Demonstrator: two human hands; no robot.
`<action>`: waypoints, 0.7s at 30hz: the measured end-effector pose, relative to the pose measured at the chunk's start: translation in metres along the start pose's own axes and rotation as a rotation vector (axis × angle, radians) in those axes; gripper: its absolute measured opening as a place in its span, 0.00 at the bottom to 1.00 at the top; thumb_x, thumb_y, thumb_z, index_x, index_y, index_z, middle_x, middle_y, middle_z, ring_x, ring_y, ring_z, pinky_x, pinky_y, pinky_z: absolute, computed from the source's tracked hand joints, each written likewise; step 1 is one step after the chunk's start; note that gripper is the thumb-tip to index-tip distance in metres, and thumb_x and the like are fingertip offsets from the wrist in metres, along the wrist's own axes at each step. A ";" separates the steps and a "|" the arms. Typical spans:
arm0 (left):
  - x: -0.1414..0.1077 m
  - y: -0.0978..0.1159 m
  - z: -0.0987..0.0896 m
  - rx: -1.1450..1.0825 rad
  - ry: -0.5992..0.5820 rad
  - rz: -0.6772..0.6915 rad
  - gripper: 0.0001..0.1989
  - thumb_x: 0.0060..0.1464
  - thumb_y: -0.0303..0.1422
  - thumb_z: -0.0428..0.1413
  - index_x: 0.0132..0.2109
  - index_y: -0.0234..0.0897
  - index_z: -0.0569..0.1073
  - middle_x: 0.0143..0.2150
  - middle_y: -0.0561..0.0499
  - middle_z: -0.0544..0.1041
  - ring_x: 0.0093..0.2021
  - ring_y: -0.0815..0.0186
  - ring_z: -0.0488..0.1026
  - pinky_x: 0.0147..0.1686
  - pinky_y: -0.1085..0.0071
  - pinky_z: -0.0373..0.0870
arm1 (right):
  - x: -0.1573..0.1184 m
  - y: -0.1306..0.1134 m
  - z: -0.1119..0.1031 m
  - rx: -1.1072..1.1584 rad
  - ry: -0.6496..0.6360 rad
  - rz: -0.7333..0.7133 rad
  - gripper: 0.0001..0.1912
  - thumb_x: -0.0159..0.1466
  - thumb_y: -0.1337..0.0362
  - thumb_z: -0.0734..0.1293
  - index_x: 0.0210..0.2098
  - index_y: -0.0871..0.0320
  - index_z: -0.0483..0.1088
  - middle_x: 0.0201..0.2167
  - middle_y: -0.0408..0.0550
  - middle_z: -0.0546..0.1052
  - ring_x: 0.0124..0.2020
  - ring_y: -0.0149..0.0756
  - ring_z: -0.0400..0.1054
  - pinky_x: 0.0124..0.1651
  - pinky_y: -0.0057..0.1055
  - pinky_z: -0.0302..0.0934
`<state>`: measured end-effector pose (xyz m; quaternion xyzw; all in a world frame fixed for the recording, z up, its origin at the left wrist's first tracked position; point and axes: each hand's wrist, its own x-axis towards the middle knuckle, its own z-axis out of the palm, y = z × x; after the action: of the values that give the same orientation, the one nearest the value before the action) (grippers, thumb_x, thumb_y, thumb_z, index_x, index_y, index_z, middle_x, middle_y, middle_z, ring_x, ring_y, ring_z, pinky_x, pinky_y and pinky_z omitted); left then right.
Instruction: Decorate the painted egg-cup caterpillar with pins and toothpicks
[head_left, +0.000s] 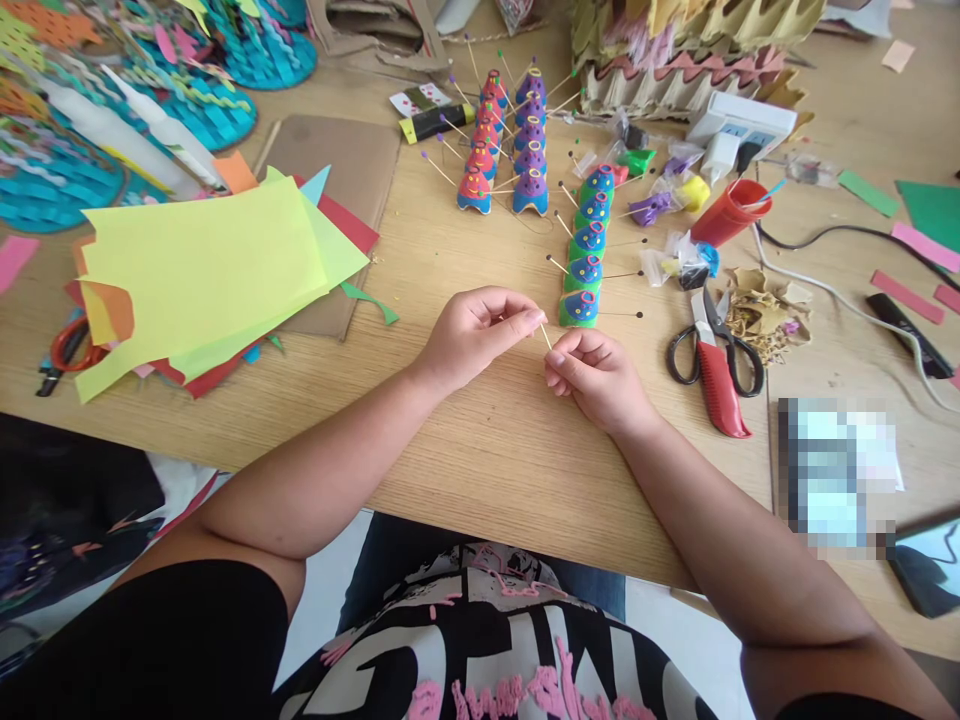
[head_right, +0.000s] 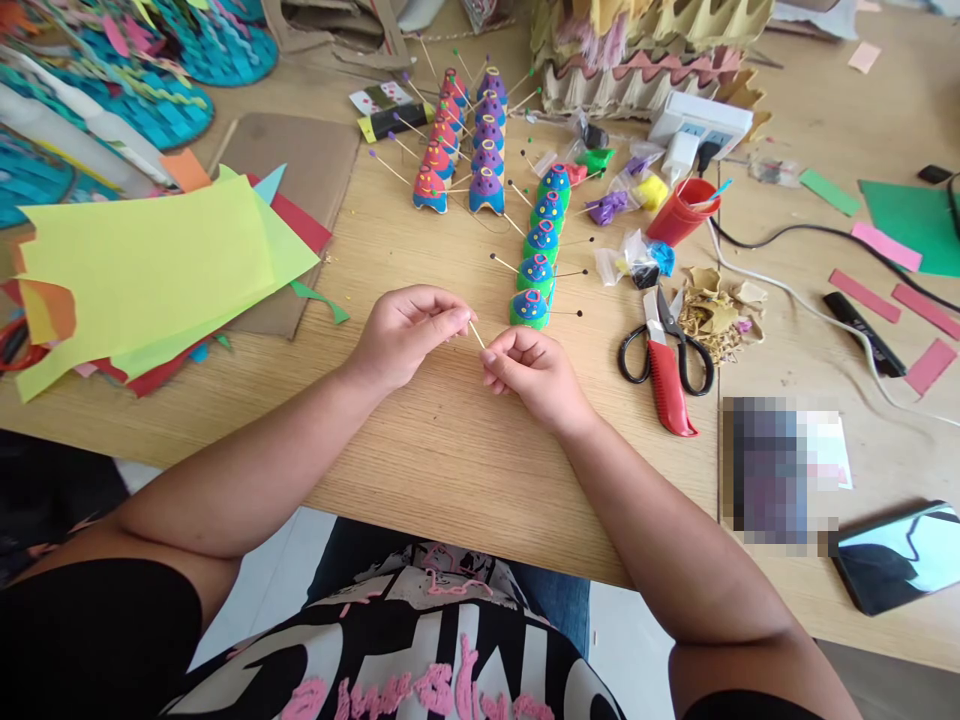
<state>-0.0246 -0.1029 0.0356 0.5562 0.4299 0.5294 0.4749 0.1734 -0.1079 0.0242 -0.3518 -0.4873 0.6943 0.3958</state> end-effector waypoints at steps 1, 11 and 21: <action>0.000 0.000 0.000 0.017 0.007 0.013 0.13 0.57 0.44 0.68 0.36 0.37 0.84 0.33 0.51 0.83 0.35 0.69 0.78 0.36 0.72 0.72 | 0.000 0.000 0.000 -0.004 -0.001 0.000 0.19 0.58 0.51 0.81 0.29 0.57 0.74 0.21 0.38 0.78 0.19 0.22 0.67 0.23 0.21 0.61; -0.004 0.005 0.007 0.154 0.129 0.079 0.10 0.57 0.37 0.65 0.32 0.36 0.82 0.30 0.52 0.82 0.30 0.70 0.75 0.32 0.73 0.70 | -0.001 -0.002 0.002 -0.041 0.005 0.012 0.20 0.58 0.50 0.80 0.29 0.57 0.73 0.21 0.39 0.77 0.19 0.22 0.66 0.23 0.22 0.61; 0.000 0.000 0.004 -0.028 0.084 -0.093 0.20 0.62 0.50 0.62 0.35 0.37 0.84 0.29 0.50 0.81 0.30 0.71 0.74 0.31 0.73 0.69 | 0.000 -0.001 0.000 -0.042 0.014 0.019 0.20 0.58 0.49 0.80 0.29 0.56 0.73 0.21 0.38 0.77 0.19 0.22 0.65 0.23 0.22 0.61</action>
<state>-0.0210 -0.1033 0.0357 0.5061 0.4675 0.5357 0.4882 0.1735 -0.1081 0.0254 -0.3694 -0.4956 0.6853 0.3852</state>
